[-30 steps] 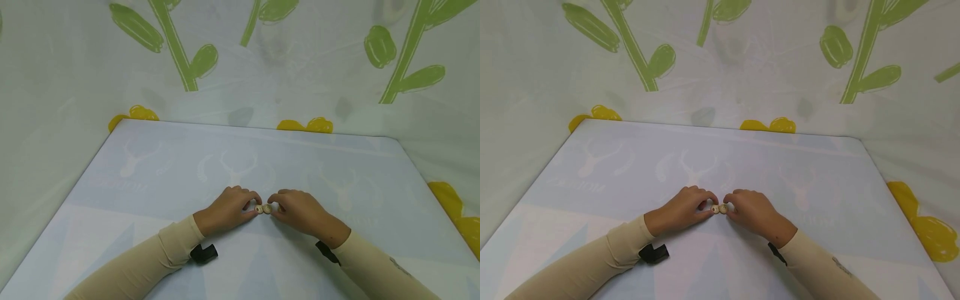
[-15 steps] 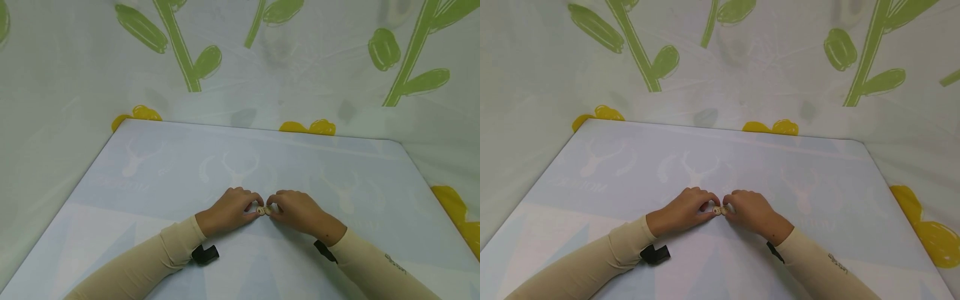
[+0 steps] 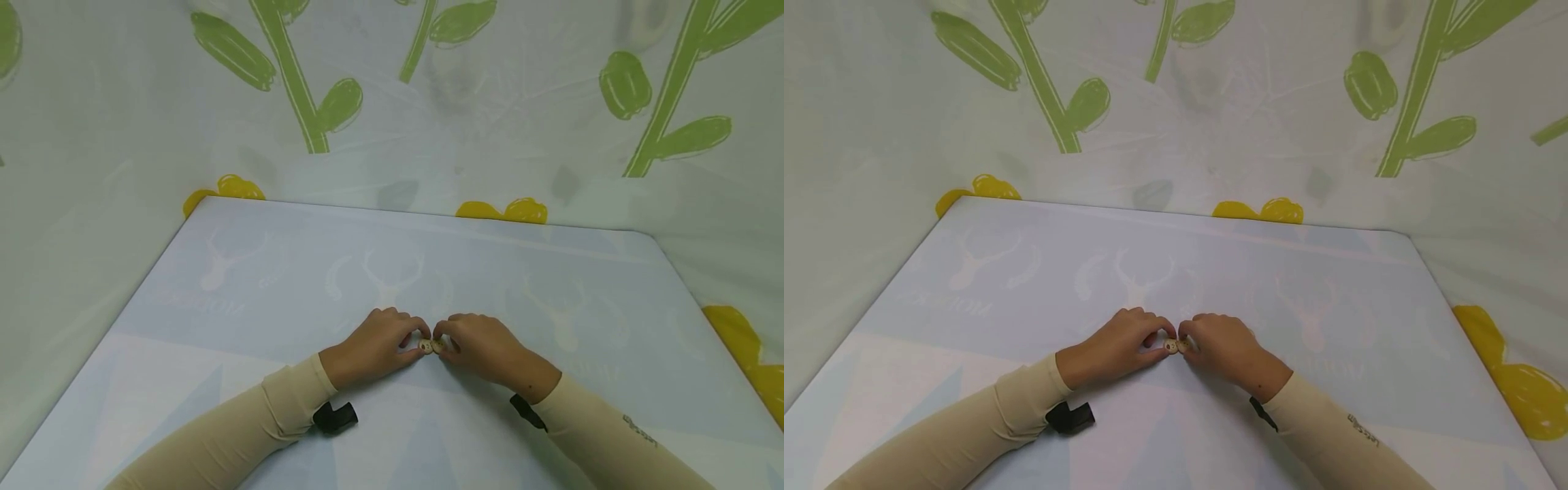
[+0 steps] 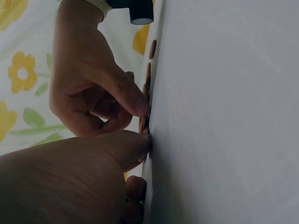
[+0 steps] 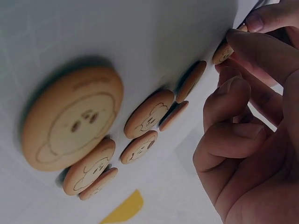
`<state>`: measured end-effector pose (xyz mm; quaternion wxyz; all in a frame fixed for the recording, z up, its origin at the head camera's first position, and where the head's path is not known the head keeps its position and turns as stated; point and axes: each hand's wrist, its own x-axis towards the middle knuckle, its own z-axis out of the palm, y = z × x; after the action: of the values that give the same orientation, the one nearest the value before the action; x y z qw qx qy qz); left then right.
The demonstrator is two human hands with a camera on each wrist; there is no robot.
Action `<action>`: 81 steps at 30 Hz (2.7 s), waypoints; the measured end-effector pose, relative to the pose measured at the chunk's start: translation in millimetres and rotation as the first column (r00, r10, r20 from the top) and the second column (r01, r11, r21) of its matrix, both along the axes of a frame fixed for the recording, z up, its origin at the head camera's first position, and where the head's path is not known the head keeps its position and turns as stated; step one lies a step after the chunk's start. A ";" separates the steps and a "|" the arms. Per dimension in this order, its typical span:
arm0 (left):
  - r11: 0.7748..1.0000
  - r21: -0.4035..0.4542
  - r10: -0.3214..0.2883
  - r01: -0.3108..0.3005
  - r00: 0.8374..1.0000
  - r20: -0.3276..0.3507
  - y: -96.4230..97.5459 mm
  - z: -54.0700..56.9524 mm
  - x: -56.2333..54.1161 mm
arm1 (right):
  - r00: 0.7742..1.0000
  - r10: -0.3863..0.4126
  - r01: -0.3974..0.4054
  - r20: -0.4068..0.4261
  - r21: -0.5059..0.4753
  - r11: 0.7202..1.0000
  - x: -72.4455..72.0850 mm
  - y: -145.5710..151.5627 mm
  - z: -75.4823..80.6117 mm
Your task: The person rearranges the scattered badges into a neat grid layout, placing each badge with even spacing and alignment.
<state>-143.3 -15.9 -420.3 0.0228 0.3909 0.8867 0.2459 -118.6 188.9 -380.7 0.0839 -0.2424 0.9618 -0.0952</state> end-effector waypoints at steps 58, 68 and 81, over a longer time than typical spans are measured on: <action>0.999 -0.048 0.020 -0.021 1.000 -0.003 1.6 -0.8 0.2 | 0.990 -0.081 0.077 -0.118 -0.041 0.996 46.5 40.6 -0.2; 0.999 -0.039 0.015 -0.015 1.000 -0.003 3.7 3.3 -0.4 | 0.991 -0.129 0.126 -0.045 -0.051 0.991 49.5 50.1 -0.8; 0.999 -0.033 0.025 -0.025 1.000 0.010 3.2 2.4 2.2 | 0.994 -0.101 0.100 -0.039 -0.036 0.994 51.7 56.6 -3.0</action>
<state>-141.1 -12.8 -417.9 0.0306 0.3782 0.8953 0.2335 -66.9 245.5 -383.6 0.0551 -0.1969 0.9726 -0.1108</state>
